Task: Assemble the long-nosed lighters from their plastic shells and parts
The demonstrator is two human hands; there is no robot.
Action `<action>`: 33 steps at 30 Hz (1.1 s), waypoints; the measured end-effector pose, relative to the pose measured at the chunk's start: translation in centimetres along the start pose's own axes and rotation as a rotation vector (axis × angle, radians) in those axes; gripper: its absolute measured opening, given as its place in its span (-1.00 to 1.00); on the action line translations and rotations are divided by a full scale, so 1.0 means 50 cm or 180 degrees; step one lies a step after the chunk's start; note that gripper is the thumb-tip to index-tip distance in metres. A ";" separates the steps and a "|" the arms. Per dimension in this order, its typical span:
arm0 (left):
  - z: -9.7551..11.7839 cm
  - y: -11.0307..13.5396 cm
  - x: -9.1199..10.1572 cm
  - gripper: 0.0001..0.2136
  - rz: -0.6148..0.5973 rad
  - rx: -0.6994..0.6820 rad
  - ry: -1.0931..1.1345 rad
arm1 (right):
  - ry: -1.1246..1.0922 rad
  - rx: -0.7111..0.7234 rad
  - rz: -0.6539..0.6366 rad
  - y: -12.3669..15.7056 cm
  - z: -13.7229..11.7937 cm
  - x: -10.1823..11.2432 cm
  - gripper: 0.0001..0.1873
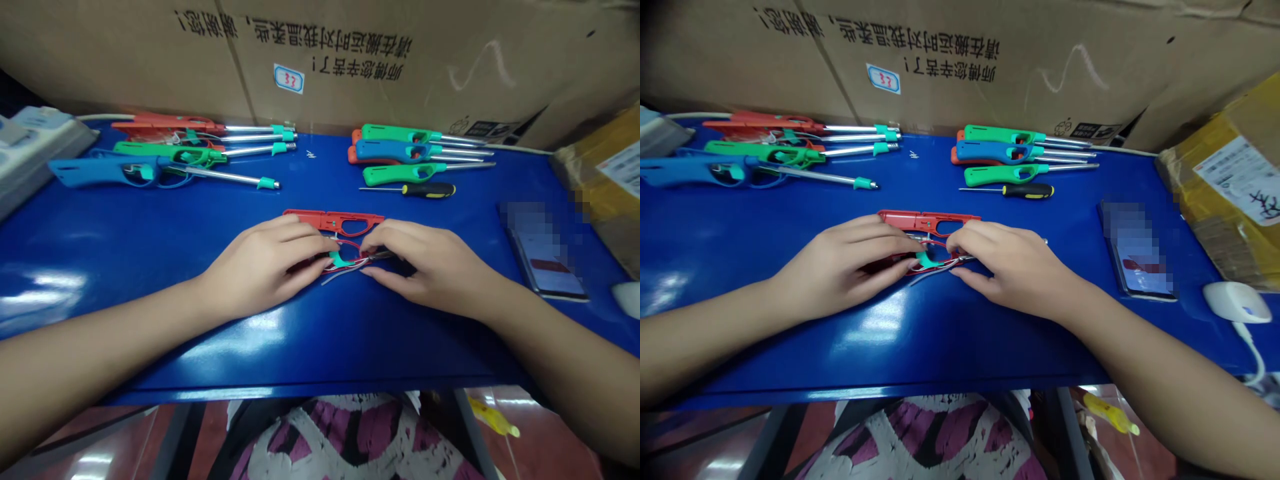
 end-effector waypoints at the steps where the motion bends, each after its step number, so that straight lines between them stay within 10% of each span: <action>1: -0.001 0.000 0.000 -0.81 0.0014 -0.0025 -0.0011 | 0.0013 0.0002 -0.0012 -0.001 0.000 -0.001 -0.86; 33: 0.020 0.010 -0.003 -0.88 -0.0073 -0.0146 -0.0333 | -0.0164 0.0187 0.0182 0.006 -0.004 -0.002 -0.83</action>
Point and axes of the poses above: each hand's wrist, its own y-axis away from the middle knuckle, its own x-axis out of the back of the hand, z = x × y, the point moved 2 cm from there along -y, towards the middle knuckle, and after that the axes turned 12 degrees about y, right-handed, at the moved point
